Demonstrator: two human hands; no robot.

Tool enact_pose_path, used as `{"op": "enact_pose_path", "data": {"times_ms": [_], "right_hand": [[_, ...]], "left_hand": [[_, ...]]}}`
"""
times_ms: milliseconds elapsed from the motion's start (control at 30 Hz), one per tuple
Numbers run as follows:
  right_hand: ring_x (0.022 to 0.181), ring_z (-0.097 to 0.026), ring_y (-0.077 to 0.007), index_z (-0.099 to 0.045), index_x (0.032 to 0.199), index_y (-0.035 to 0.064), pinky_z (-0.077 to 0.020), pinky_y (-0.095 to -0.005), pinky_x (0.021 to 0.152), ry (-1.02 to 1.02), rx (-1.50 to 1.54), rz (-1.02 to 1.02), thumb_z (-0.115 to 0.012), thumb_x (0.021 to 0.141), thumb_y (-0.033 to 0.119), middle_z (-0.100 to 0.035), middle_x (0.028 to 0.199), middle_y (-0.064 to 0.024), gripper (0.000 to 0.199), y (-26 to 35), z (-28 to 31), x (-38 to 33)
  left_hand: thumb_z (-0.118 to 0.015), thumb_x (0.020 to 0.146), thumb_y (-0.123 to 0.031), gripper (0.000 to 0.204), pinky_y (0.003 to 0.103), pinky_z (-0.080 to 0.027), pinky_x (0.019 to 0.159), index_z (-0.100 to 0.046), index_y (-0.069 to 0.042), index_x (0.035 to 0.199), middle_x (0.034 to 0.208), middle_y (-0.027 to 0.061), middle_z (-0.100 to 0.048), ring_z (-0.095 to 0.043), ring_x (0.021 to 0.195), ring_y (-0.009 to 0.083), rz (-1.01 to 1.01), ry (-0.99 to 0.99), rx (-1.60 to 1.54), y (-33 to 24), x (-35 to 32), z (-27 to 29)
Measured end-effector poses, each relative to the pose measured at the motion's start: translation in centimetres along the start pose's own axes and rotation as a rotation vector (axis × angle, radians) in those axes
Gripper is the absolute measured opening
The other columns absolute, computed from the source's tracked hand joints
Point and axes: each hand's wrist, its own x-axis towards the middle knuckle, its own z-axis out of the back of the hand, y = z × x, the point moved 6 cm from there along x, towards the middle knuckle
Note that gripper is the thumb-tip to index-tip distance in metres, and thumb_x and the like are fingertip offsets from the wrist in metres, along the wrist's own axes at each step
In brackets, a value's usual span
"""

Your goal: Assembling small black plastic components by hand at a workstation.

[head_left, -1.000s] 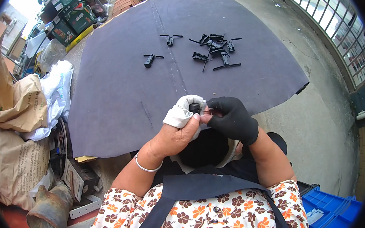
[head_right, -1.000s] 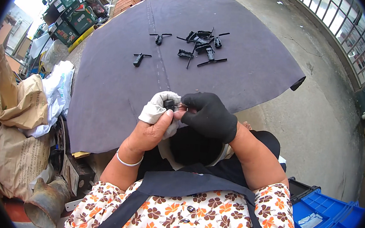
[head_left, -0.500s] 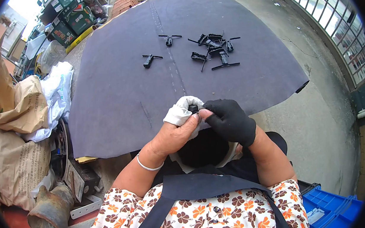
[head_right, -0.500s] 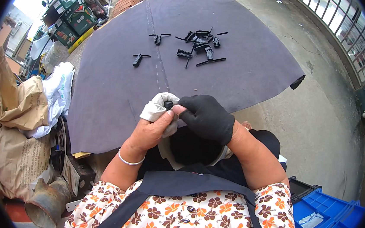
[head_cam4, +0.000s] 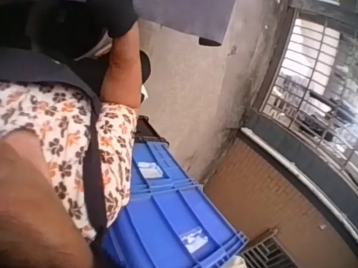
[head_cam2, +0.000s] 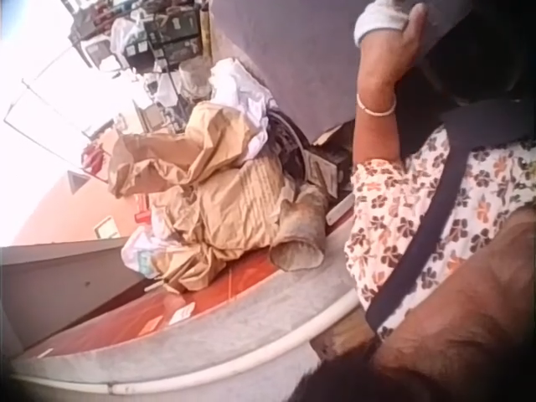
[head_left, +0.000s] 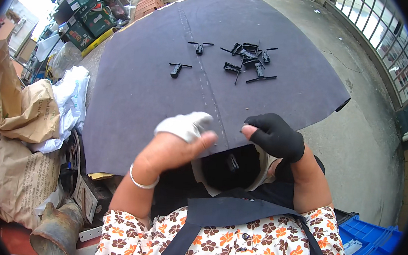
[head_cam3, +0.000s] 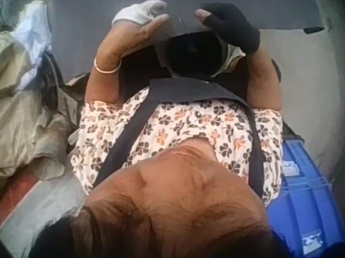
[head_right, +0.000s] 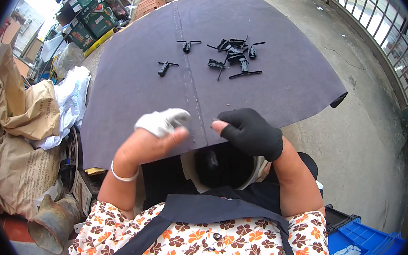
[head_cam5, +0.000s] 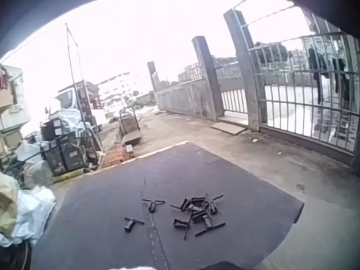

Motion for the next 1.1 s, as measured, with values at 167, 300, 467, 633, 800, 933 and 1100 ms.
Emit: {"op": "enact_pose_path", "data": {"times_ms": [167,300,467,633,800,933,1100], "right_hand": [[0.056,-0.040,-0.0142,-0.052,0.072,-0.0013,-0.0390,-0.0313,0.057,-0.156,-0.150,0.136,-0.055,0.087,0.017,-0.044,0.058,-0.0064,0.024,0.5,-0.4,0.7],[0.055,-0.040,-0.0143,-0.054,0.073,-0.0002,-0.0388,-0.0299,0.055,-0.236,-0.169,0.159,-0.060,0.084,0.016,-0.044,0.059,-0.0089,0.020,0.1,-0.5,0.8],[0.052,-0.047,-0.0179,-0.058,0.076,0.0018,-0.0403,-0.0308,0.053,-0.416,-0.377,0.128,-0.065,0.080,0.016,-0.051,0.061,-0.0100,0.017,-0.1,0.4,0.8],[0.058,-0.057,-0.0290,-0.059,0.081,0.0031,-0.0445,-0.0349,0.054,-0.655,-0.609,0.342,-0.068,0.078,0.017,-0.059,0.068,-0.0129,0.017,0.7,-0.2,0.6],[0.056,-0.055,-0.0184,-0.059,0.078,0.0011,-0.0430,-0.0304,0.055,-0.669,-0.341,0.240,-0.065,0.079,0.014,-0.059,0.066,-0.0092,0.014,-0.2,0.4,0.4],[0.060,-0.049,-0.0085,-0.058,0.075,-0.0008,-0.0403,-0.0281,0.054,-0.607,0.052,0.087,-0.061,0.081,0.010,-0.055,0.063,-0.0050,0.013,-0.8,0.1,0.6],[0.055,-0.052,-0.0178,-0.058,0.074,0.0001,-0.0403,-0.0306,0.053,-0.424,-0.122,0.229,-0.063,0.080,0.012,-0.056,0.062,-0.0103,0.014,0.8,-1.2,0.2]], "left_hand": [[-0.062,0.081,-0.031,0.033,0.041,-0.048,0.078,-0.061,-0.004,0.099,0.099,0.0198,-0.062,-0.059,0.092,0.0362,0.220,-0.546,0.352,9.8,5.7,4.6],[-0.062,0.080,-0.026,0.028,0.041,-0.049,0.079,-0.062,-0.005,0.099,0.098,0.0178,-0.063,-0.060,0.091,0.0355,0.451,-0.446,0.438,13.8,9.9,3.6],[-0.058,0.081,-0.016,0.016,0.040,-0.049,0.076,-0.063,-0.005,0.092,0.093,0.0154,-0.063,-0.060,0.087,0.0341,0.071,-0.508,0.308,8.5,8.9,1.4],[-0.061,0.075,-0.014,0.013,0.039,-0.050,0.069,-0.065,-0.010,0.086,0.084,0.0103,-0.063,-0.061,0.081,0.0303,-0.192,-0.450,0.250,-0.5,4.0,-0.6],[-0.074,0.070,-0.002,0.032,0.026,-0.048,0.069,-0.058,-0.004,0.098,0.089,0.0078,-0.061,-0.060,0.076,0.0170,-0.331,-0.581,-0.148,-1.4,1.7,-0.1],[-0.072,0.075,-0.001,0.041,0.022,-0.047,0.072,-0.050,0.001,0.110,0.098,0.0063,-0.059,-0.056,0.079,0.0093,-0.301,-0.538,-0.807,0.4,1.5,-2.0],[-0.068,0.081,-0.006,0.038,0.024,-0.047,0.076,-0.048,0.002,0.112,0.092,0.0062,-0.061,-0.057,0.083,0.0104,-0.179,-0.583,-0.734,0.5,1.8,-3.2]]}}
